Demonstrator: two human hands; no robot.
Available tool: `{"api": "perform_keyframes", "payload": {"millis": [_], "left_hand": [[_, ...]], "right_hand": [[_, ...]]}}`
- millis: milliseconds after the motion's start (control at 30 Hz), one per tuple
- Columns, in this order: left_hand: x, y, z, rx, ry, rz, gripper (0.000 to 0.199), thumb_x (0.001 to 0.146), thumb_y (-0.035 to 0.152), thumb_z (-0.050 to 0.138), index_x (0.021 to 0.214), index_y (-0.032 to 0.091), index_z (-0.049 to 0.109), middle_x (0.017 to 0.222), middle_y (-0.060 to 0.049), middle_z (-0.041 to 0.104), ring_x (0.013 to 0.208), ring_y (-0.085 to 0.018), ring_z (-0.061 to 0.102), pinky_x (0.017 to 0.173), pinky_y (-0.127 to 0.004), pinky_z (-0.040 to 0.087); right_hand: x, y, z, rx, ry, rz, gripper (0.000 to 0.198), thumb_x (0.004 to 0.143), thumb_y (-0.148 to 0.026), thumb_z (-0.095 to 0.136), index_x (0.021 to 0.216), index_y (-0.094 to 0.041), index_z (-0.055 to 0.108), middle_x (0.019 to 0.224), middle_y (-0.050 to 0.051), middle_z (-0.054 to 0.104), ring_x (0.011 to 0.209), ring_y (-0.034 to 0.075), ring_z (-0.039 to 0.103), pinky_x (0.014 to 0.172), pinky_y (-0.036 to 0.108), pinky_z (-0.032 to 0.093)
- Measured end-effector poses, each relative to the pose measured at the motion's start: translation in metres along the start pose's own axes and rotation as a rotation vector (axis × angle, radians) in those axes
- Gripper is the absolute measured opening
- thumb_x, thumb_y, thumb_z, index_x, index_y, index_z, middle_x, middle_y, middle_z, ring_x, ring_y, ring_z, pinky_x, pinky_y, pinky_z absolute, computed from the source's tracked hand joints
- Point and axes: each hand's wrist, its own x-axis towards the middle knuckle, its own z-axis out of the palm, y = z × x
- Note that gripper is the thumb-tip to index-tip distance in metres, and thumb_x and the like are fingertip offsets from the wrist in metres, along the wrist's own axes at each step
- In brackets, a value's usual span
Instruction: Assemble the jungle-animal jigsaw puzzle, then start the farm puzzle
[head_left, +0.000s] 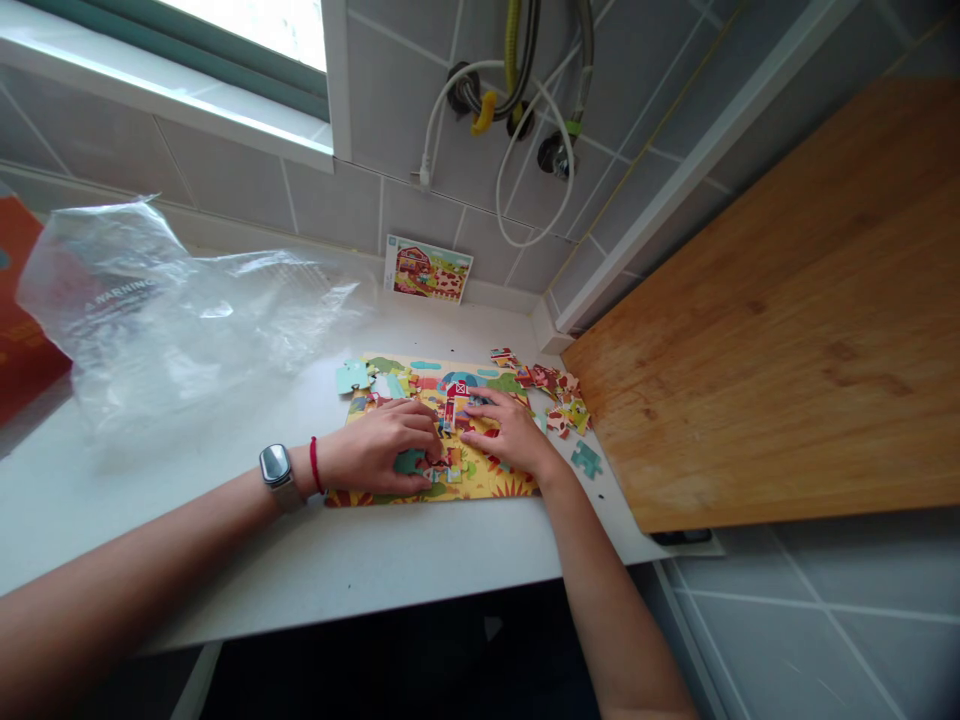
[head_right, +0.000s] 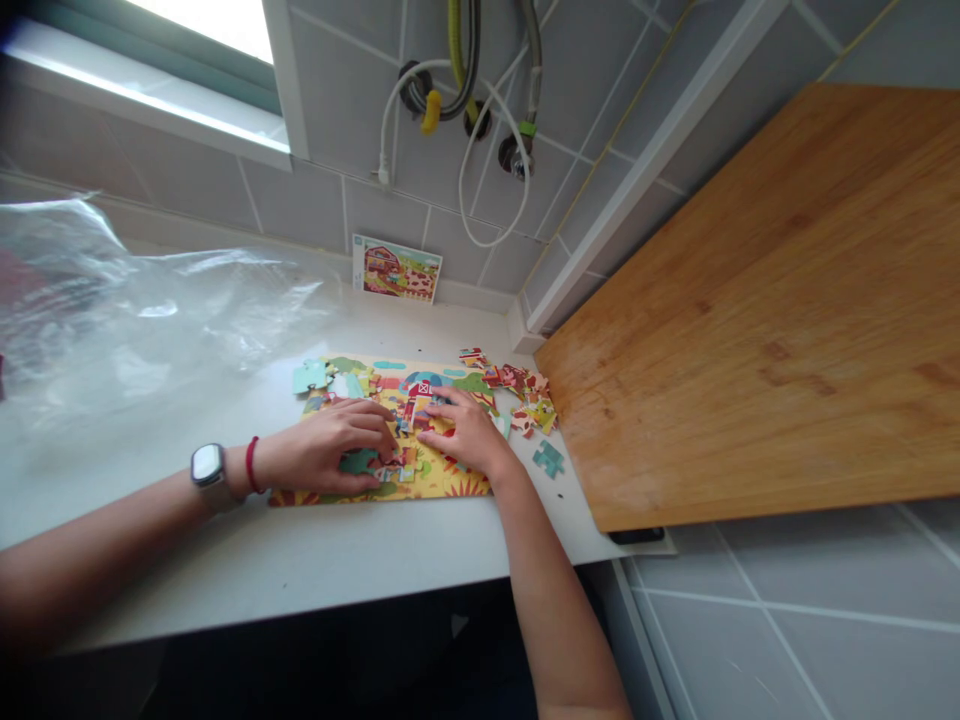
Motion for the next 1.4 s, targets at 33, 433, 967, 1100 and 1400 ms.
{"api": "perform_keyframes", "payload": {"millis": [33,433,967,1100,1400], "left_hand": [[0.0,0.0,0.0,0.01,-0.038,0.016,0.018,0.088,0.039,0.079,0.101,0.027,0.077,0.101,-0.005,0.076,0.111,-0.026,0.066,0.106,-0.042,0.052],[0.003,0.013,0.008,0.118,-0.058,0.019,0.016,0.104,0.033,0.062,0.102,0.023,0.074,0.101,-0.008,0.075,0.102,-0.024,0.068,0.096,-0.041,0.052],[-0.001,0.026,0.035,0.222,-0.031,0.105,0.012,0.103,0.024,0.061,0.104,0.021,0.072,0.116,-0.008,0.075,0.113,-0.026,0.069,0.101,-0.042,0.053],[-0.001,0.026,0.035,0.246,-0.054,0.099,0.013,0.104,0.025,0.06,0.104,0.02,0.072,0.12,-0.008,0.074,0.113,-0.026,0.069,0.099,-0.042,0.053],[-0.001,0.026,0.035,0.241,-0.032,0.109,0.009,0.102,0.024,0.063,0.103,0.02,0.072,0.119,-0.006,0.075,0.108,-0.024,0.068,0.096,-0.04,0.052]], "right_hand": [[0.001,0.0,0.0,0.008,-0.001,-0.003,0.034,0.087,-0.034,0.085,0.119,-0.027,0.081,0.149,0.01,0.065,0.14,0.03,0.059,0.123,0.052,0.043],[0.0,-0.006,0.003,-0.012,-0.017,-0.019,0.034,0.095,-0.036,0.076,0.127,-0.026,0.079,0.153,0.011,0.062,0.14,0.029,0.059,0.122,0.049,0.046],[0.005,-0.013,0.012,-0.113,0.038,-0.017,0.032,0.09,-0.034,0.08,0.12,-0.022,0.082,0.144,0.012,0.069,0.137,0.031,0.063,0.12,0.047,0.049],[0.003,-0.012,0.009,-0.064,0.014,-0.007,0.035,0.09,-0.032,0.08,0.123,-0.022,0.08,0.146,0.012,0.067,0.14,0.031,0.061,0.122,0.049,0.047],[0.006,-0.011,0.017,-0.006,0.003,-0.029,0.038,0.094,-0.03,0.074,0.131,-0.022,0.076,0.153,0.013,0.062,0.145,0.029,0.056,0.124,0.049,0.044]]}}
